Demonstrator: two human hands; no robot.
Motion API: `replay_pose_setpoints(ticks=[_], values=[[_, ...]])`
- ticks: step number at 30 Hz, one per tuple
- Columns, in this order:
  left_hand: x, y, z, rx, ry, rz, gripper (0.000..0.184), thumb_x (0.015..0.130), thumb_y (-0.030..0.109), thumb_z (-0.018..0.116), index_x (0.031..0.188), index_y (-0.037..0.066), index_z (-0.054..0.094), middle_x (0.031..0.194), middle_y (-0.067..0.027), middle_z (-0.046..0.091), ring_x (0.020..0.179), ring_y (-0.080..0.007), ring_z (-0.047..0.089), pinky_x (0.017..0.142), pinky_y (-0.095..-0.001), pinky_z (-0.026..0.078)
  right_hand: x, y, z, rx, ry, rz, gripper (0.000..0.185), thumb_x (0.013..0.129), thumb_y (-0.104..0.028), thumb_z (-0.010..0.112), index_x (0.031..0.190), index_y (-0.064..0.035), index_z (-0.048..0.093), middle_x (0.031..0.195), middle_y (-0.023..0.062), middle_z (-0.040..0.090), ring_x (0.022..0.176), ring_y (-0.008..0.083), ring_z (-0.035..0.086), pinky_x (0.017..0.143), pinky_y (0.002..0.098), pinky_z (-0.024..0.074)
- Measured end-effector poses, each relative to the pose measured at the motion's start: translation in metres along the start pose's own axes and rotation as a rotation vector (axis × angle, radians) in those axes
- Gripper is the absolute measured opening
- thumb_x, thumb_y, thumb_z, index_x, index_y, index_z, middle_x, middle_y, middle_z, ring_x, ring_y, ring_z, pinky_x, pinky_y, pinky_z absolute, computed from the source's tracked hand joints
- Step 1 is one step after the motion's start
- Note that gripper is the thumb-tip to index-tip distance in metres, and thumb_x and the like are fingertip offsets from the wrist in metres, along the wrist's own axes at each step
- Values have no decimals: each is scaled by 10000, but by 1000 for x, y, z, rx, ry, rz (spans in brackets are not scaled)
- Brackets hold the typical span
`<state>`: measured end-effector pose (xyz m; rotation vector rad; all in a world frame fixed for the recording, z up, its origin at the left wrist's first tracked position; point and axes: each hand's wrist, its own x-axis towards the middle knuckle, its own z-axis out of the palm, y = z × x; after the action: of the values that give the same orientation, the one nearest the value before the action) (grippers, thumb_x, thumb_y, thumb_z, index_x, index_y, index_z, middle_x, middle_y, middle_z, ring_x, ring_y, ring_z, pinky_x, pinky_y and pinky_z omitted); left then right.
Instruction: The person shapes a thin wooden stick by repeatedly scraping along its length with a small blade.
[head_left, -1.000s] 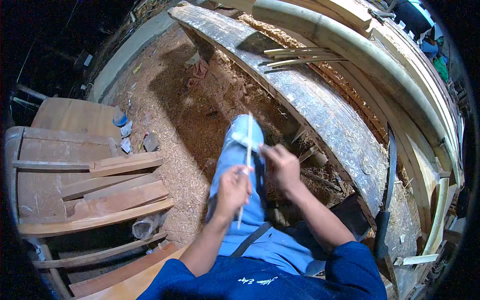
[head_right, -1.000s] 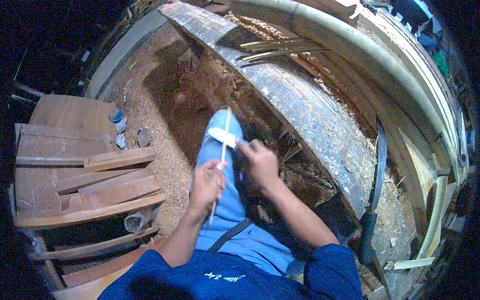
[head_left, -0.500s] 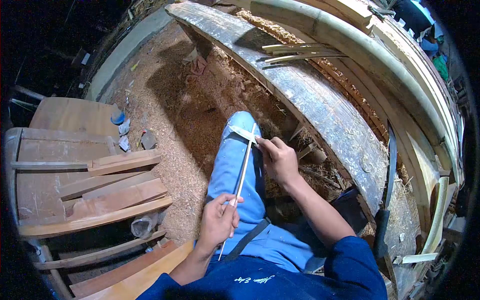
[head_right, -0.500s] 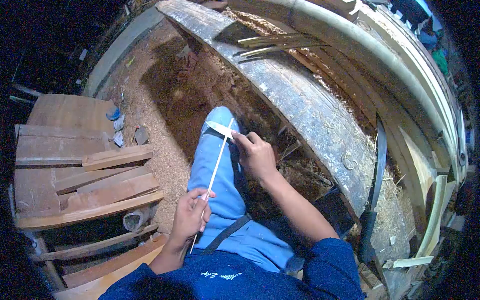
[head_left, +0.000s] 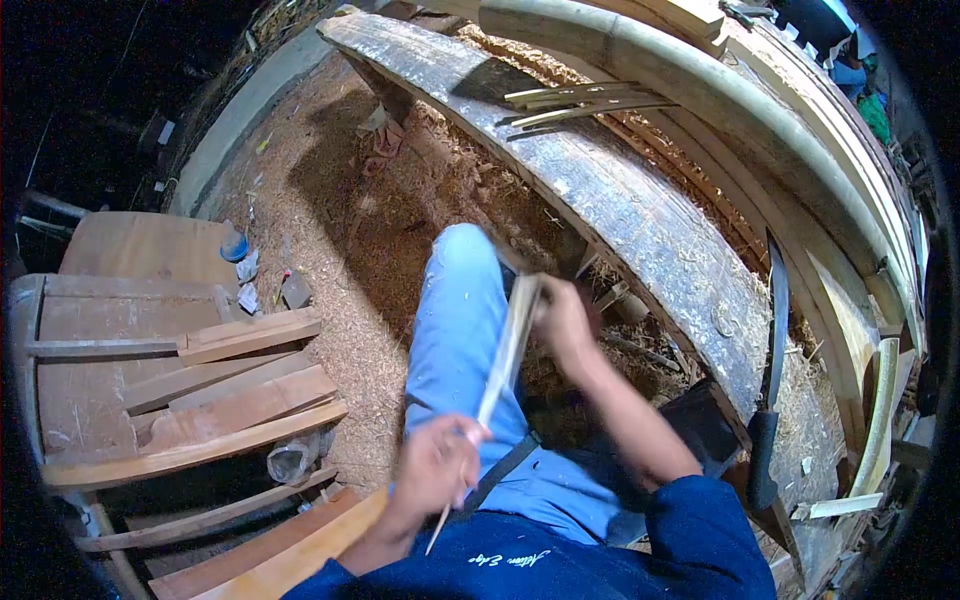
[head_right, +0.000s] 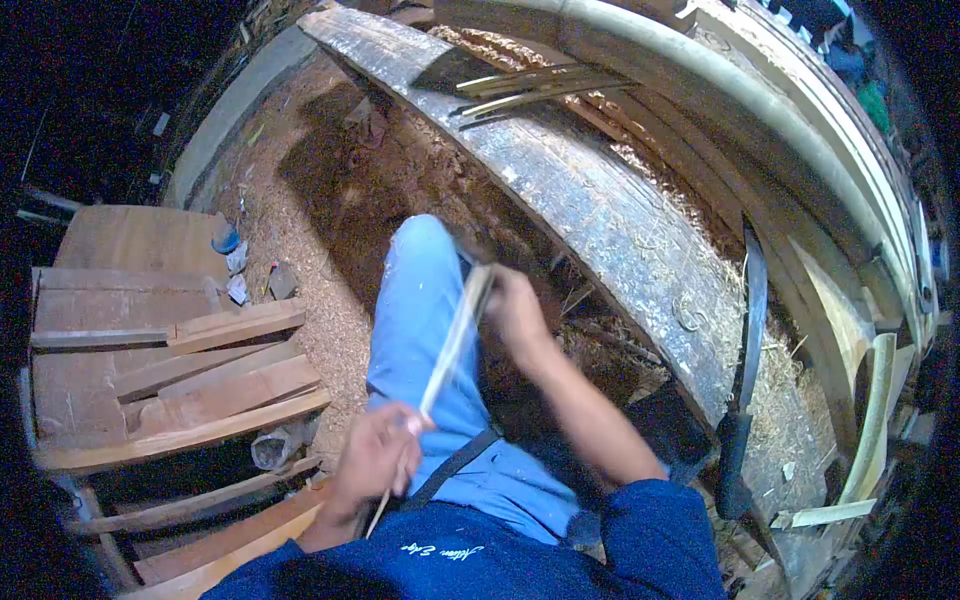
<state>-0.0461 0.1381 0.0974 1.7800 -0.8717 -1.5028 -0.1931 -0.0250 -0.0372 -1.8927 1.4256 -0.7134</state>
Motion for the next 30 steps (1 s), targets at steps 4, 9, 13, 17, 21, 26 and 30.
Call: replay_pose_setpoints(ticks=[4, 9, 13, 17, 21, 26, 30], values=[[-11, 3, -15, -16, -79, -101, 239, 1020, 192, 458, 1028, -5, 592, 530, -56, 544, 332, -79, 417, 328, -226, 321, 20, 37, -35, -45, -85, 122, 272, 926, -223, 533, 1153, -131, 651, 890, 130, 662, 792, 283, 649, 687, 399, 512], [13, 1, -10, -105, -14, -43, 246, 1012, 222, 481, 1040, 7, 597, 533, -49, 544, 334, -77, 407, 330, -220, 317, 20, 52, -9, 149, -145, 267, 358, 972, -304, 437, 1207, -107, 623, 928, 125, 679, 821, 248, 646, 727, 373, 508], [20, -6, -9, -111, -47, -69, 232, 1024, 193, 456, 1072, 6, 585, 532, -40, 528, 355, -64, 400, 334, -213, 302, 20, 64, -25, 339, -389, 372, 441, 1009, -368, 360, 1250, -88, 601, 959, 121, 693, 844, 219, 645, 758, 352, 505], [27, -8, -12, -137, -35, -70, 241, 1027, 201, 452, 1074, 7, 587, 531, -35, 521, 361, -62, 399, 342, -207, 298, 18, 25, -55, 435, -600, 589, 499, 1011, -462, 363, 1244, -96, 608, 832, 64, 671, 677, 146, 554, 654, 311, 435], [31, -11, -14, -157, 14, -55, 232, 1018, 197, 482, 1079, 4, 596, 536, -21, 518, 369, -56, 400, 349, -204, 298, 9, 19, -45, 506, -456, 536, 591, 1004, -566, 354, 1085, -105, 714, 686, 51, 659, 623, 131, 548, 603, 287, 442], [49, -15, -18, -186, 77, -7, 215, 995, 188, 541, 1083, 4, 607, 543, -12, 517, 378, -49, 396, 352, -202, 294, 7, 13, -42, 475, -323, 197, 471, 1000, -417, 502, 866, 21, 610, 668, 74, 595, 651, 128, 518, 636, 324, 452], [66, -17, -17, -207, 112, 7, 210, 984, 182, 563, 1085, 4, 607, 552, -19, 524, 386, -51, 405, 353, -202, 294, -7, 6, -22, 529, -328, -43, 354, 1016, -306, 499, 894, 15, 584, 698, -15, 509, 665, 97, 465, 601, 297, 423]])
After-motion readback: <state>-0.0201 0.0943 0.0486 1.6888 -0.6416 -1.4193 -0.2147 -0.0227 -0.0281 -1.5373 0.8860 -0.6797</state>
